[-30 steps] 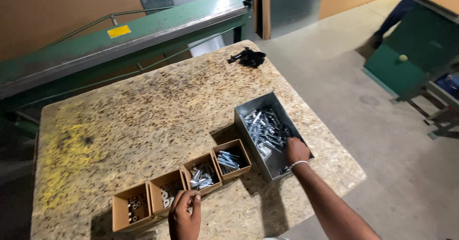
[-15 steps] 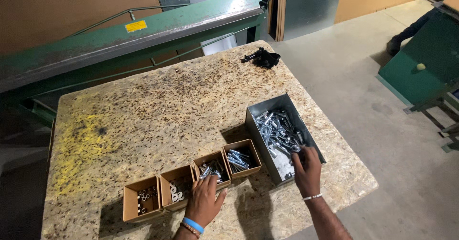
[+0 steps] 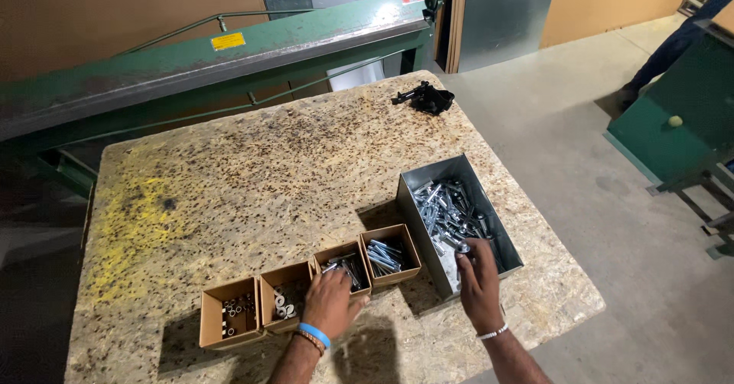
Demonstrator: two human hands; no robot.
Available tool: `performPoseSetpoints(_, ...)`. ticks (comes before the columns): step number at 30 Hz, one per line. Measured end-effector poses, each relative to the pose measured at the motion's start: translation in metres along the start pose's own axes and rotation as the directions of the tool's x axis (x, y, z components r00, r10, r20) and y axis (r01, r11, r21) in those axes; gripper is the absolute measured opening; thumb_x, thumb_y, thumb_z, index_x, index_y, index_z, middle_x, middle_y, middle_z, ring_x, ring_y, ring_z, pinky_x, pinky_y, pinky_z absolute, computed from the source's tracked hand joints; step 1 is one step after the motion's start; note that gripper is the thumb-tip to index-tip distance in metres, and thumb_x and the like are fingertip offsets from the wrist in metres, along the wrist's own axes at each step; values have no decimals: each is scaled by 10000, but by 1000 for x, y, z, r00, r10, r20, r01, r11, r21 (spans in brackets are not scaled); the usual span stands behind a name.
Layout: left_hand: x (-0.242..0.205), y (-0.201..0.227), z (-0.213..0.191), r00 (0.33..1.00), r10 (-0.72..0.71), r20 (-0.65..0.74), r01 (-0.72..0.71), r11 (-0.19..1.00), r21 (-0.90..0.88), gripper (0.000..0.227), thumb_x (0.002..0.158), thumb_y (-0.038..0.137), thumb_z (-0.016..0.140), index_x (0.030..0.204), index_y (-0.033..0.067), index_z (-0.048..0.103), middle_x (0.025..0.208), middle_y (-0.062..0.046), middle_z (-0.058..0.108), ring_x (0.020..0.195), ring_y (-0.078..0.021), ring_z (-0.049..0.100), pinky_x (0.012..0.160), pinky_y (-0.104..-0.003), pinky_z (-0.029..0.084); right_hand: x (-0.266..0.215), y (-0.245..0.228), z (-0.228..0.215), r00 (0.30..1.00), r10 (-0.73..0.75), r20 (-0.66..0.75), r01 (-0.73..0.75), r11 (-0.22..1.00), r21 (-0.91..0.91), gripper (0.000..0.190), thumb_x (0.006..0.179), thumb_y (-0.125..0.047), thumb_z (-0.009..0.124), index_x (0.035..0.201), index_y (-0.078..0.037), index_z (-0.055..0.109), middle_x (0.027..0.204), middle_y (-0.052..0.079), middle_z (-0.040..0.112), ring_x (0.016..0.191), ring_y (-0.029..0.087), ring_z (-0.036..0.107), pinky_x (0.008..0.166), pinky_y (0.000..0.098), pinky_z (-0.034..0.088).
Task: The person repeatedly picks bolts from a metal bin, threads nuts onto them, and places the assembled fasteners into one of four cardboard boxes on the table. The process is continuous and repetitive throughout the clip.
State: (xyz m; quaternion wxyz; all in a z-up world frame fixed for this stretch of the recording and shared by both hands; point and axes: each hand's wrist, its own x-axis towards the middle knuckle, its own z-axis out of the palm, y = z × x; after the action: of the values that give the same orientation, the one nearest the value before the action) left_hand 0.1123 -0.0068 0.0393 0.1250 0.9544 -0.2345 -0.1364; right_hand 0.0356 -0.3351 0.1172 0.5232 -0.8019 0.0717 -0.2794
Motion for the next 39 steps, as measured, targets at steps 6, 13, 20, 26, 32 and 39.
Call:
performPoseSetpoints(6, -32, 9, -15, 986, -12, -165, -21, 980, -199, 392, 1084, 427, 767, 1391, 183, 739, 1286, -53, 810, 1232, -259, 739, 1227, -534, 492, -19, -33, 31, 753, 584, 302, -658, 682, 319, 456, 1087, -305, 688, 1519, -169, 640, 1466, 197, 685, 1190, 369, 723, 840, 480, 686)
performPoseSetpoints(13, -97, 43, -82, 916, -21, -400, -225, 798, -559, 465, 1168, 442, 520, 1543, 204, 656, 1228, -122, 862, 996, -277, 871, 744, -425, 728, -58, -53, 72, 573, 298, 763, -586, 800, 127, 335, 1144, -220, 742, 1433, -55, 779, 915, 20, 658, 707, 108, 510, 583, 257, 412)
performPoseSetpoints(20, -137, 50, -114, 887, 170, -430, -334, 879, -341, 450, 1150, 157, 541, 1581, 53, 618, 1439, -196, 712, 1247, -430, 730, 878, -528, 631, -58, -82, 82, 472, 77, 878, -489, 852, 188, 261, 1171, -355, 700, 1201, -109, 783, 921, -27, 589, 818, 102, 507, 712, 288, 410)
performPoseSetpoints(26, -146, 38, -96, 921, 202, -333, -240, 968, -76, 137, 1180, 176, 520, 1281, 111, 584, 1179, -144, 597, 669, -374, 596, 441, -546, 431, -63, -86, 90, 424, 49, 904, -477, 861, 177, 249, 1179, -322, 721, 1060, -104, 739, 970, -19, 588, 905, 116, 528, 805, 297, 441)
performPoseSetpoints(32, -152, 38, -91, 976, -71, -208, -14, 924, -383, 536, 1220, 561, 438, 963, 207, 748, 822, -92, 709, 742, -331, 693, 598, -505, 445, -75, -91, 96, 442, -35, 896, -329, 923, 198, 285, 1189, -347, 687, 1080, -88, 732, 958, -9, 634, 908, 121, 543, 805, 308, 465)
performPoseSetpoints(39, -154, 37, -78, 917, 52, -395, -191, 927, -322, 158, 1152, 241, 518, 1233, 132, 600, 955, -128, 680, 761, -352, 659, 564, -494, 487, -85, -80, 97, 444, 78, 893, -531, 825, 191, 205, 1188, -288, 701, 1149, -99, 772, 953, -20, 574, 879, 112, 491, 782, 277, 398)
